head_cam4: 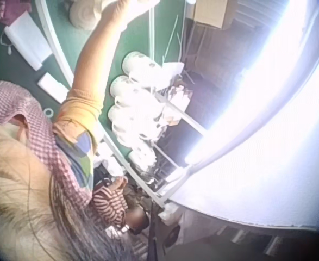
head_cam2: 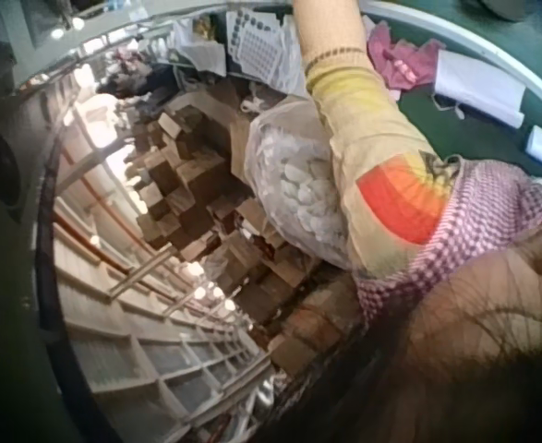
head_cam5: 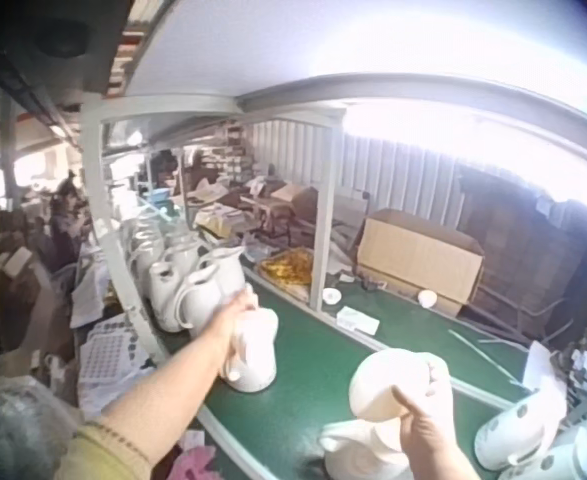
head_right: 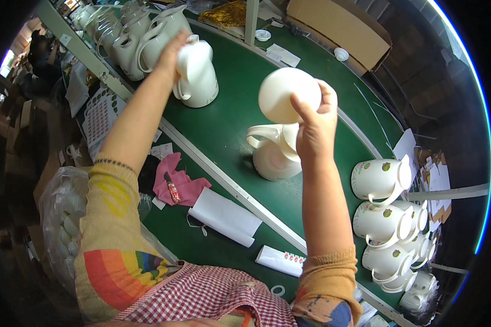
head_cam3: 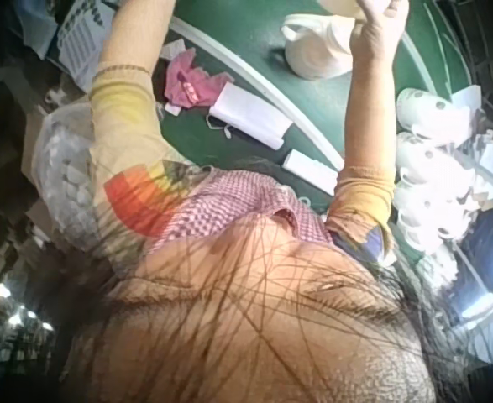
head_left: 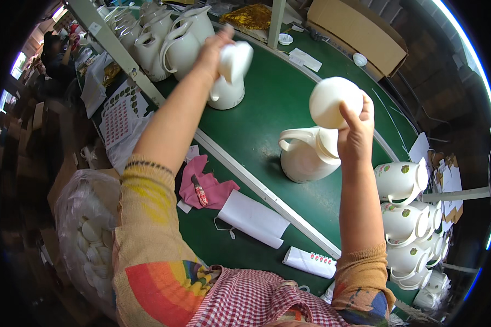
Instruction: The person assembles white plastic pitchers by attaching lids and applying stickers. They pick up pitcher bodies and lids, fit them together, then peel and apply small stickers to the side of each pitcher before placing them on the table.
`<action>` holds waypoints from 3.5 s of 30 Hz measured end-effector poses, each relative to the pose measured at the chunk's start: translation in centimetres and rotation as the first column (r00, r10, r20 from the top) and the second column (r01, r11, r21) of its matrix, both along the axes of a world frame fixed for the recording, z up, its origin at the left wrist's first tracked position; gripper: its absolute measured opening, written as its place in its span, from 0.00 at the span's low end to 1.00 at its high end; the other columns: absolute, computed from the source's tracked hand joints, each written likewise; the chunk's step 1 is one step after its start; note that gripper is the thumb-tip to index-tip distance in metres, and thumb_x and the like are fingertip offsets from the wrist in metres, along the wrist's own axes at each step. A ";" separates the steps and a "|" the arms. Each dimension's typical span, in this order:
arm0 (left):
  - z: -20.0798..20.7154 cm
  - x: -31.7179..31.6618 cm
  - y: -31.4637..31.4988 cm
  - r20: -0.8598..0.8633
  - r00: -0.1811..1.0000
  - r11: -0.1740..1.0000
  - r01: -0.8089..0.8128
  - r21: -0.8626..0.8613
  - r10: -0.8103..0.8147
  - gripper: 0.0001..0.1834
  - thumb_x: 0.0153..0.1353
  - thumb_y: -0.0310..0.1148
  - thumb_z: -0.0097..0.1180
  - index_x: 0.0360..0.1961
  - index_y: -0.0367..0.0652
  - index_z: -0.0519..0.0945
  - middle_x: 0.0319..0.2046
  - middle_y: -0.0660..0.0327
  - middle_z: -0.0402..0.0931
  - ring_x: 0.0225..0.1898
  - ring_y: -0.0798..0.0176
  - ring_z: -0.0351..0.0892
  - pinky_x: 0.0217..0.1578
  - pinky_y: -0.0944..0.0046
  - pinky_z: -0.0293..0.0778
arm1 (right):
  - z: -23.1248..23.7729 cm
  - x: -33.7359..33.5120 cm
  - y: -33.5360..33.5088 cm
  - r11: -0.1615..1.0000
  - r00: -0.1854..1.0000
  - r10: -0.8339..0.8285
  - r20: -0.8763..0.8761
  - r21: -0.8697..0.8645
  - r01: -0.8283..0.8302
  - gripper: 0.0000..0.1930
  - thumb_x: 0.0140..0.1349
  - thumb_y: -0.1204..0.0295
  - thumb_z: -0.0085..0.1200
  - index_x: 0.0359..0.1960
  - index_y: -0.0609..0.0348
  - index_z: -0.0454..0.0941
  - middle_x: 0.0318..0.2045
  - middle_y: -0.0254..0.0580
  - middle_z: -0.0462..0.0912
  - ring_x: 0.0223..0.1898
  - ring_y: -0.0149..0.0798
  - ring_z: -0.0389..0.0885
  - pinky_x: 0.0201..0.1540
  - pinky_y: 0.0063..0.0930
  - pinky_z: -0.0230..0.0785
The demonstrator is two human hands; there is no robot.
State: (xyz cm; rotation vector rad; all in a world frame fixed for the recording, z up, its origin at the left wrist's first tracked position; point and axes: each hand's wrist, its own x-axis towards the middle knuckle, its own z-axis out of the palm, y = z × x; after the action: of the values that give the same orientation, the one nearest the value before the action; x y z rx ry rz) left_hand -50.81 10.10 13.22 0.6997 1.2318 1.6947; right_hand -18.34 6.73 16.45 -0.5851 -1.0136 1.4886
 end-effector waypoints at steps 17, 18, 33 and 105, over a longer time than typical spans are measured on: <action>-4.3 -8.7 4.8 -0.913 0.290 0.760 -0.649 0.032 0.286 0.19 0.48 0.29 0.57 0.45 0.44 0.77 0.46 0.50 0.74 0.46 0.48 0.75 0.48 0.56 0.70 | -3.6 7.0 -7.8 0.999 0.969 0.016 0.247 -0.037 -0.007 0.34 0.34 0.68 0.72 0.45 0.55 0.67 0.44 0.38 0.70 0.49 0.38 0.70 0.54 0.31 0.62; -4.4 -9.2 4.1 -0.905 0.257 0.737 -0.671 0.085 0.338 0.20 0.48 0.29 0.57 0.45 0.44 0.77 0.46 0.50 0.74 0.47 0.48 0.74 0.48 0.57 0.70 | -3.6 6.8 -8.1 0.999 0.970 0.029 0.239 -0.033 -0.022 0.34 0.34 0.69 0.72 0.45 0.55 0.67 0.44 0.38 0.70 0.49 0.38 0.70 0.54 0.31 0.62; -2.3 0.8 1.4 -0.981 0.036 0.976 -0.111 0.187 0.192 0.35 0.41 0.46 0.64 0.52 0.46 0.70 0.53 0.53 0.68 0.54 0.49 0.68 0.53 0.56 0.66 | -5.1 9.3 -10.9 0.987 0.952 -0.003 0.306 -0.151 0.052 0.34 0.33 0.68 0.71 0.46 0.56 0.67 0.40 0.37 0.72 0.45 0.36 0.72 0.50 0.29 0.65; -5.7 38.6 -21.2 -0.598 0.585 0.787 0.604 -0.128 -0.547 0.13 0.48 0.35 0.63 0.28 0.34 0.79 0.22 0.59 0.77 0.25 0.69 0.74 0.27 0.68 0.71 | -8.4 30.9 -15.3 0.857 0.338 -0.443 0.830 0.503 -0.114 0.34 0.47 0.57 0.55 0.58 0.55 0.66 0.57 0.52 0.63 0.56 0.53 0.61 0.60 0.41 0.54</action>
State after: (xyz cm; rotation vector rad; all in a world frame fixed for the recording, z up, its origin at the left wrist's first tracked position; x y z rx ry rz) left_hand -12.20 -11.09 7.56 1.6133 1.1499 0.9778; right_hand 12.56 -8.61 8.05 -1.1939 -2.0828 0.4877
